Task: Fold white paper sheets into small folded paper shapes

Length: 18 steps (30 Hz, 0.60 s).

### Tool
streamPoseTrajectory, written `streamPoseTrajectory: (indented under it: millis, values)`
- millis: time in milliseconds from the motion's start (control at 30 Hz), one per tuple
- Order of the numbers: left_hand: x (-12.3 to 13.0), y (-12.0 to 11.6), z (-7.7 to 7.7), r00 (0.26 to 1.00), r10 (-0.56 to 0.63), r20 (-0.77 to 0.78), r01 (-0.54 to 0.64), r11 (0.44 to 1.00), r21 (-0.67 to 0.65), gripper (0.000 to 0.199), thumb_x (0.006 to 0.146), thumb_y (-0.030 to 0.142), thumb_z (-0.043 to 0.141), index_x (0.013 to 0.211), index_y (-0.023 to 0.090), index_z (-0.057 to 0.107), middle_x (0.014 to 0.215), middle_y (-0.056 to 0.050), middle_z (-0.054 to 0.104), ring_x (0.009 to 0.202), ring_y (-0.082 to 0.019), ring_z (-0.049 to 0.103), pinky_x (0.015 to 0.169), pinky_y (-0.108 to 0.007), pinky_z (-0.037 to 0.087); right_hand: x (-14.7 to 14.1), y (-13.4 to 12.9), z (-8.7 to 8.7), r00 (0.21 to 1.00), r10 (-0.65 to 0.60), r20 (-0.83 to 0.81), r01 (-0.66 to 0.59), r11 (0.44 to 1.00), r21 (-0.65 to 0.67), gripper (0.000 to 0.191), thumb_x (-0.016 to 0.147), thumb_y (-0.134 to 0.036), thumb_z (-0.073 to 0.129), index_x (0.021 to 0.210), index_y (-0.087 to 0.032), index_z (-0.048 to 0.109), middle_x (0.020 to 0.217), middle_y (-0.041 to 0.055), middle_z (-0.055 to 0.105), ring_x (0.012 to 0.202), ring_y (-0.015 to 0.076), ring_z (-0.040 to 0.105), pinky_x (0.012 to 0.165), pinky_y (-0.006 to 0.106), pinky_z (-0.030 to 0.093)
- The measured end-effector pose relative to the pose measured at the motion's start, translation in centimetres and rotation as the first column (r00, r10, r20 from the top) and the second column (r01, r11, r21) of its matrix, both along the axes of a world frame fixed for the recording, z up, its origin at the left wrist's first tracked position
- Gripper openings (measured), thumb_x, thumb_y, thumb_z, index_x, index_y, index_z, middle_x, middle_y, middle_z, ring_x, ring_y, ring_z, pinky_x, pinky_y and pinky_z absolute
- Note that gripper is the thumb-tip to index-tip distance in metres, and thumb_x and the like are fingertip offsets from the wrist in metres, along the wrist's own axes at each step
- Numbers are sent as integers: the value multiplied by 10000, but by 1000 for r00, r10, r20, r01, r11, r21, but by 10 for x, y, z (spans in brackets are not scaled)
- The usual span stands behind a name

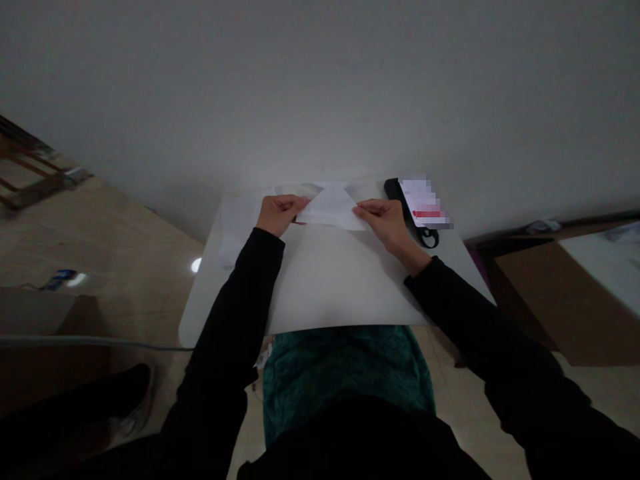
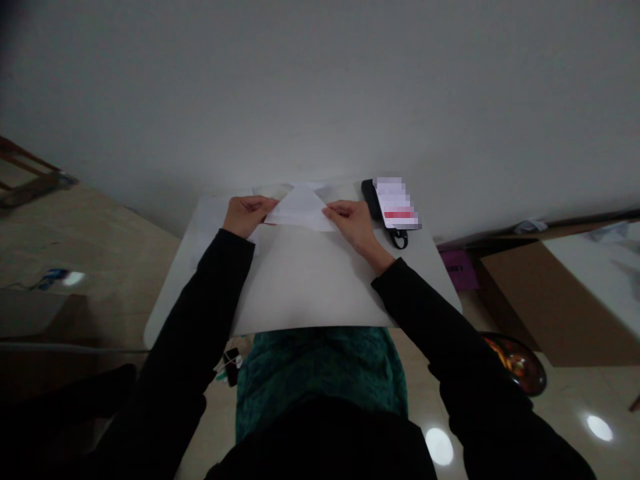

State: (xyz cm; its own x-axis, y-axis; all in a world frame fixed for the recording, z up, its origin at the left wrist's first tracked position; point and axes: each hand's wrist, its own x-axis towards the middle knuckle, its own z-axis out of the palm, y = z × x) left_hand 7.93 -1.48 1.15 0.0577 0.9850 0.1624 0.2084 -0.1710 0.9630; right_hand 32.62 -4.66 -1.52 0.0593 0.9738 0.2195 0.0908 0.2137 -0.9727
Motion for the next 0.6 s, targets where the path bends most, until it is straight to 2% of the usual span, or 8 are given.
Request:
streamPoseTrajectory:
  millis: [67,167,333,500,600]
  values:
    - [1,1,0,999,-41,35,43,998,-42,443,705,548,780,781,111,762,626,-28,699,577,-135,675,584,-267,623,1,1,-1,1000,-3,3,3,1000,2,246,702,-430,781,778,-198,758,830,53,763,761,197,683,733,374,554]
    - [2,1,0,998,-50,37,52,996,-68,373,666,464,826,771,112,754,674,-31,724,610,-146,688,609,-282,627,2,2,-2,1000,-1,17,1,1000,6,229,704,-419,782,779,-204,758,828,47,760,753,192,678,734,376,553]
    - [2,0,2,999,8,-43,-7,1000,6,206,672,307,805,743,122,750,671,-40,741,595,-154,679,601,-280,596,1,1,-1,999,38,10,-38,999,27,241,697,-429,787,777,-204,753,790,33,752,696,166,649,690,348,533]
    - [4,-5,2,997,-62,-39,64,997,49,222,691,285,779,864,149,745,634,-19,728,583,-148,680,593,-260,566,1,0,3,999,24,44,-25,1000,18,278,704,-469,765,729,-194,725,726,25,717,657,152,606,634,321,496]
    - [4,-5,1,989,-118,-90,125,989,74,153,709,225,731,844,158,756,720,-34,753,644,-133,689,638,-240,556,2,0,4,999,-5,52,3,999,39,272,712,-465,758,728,-200,701,713,18,694,637,142,583,610,305,475]
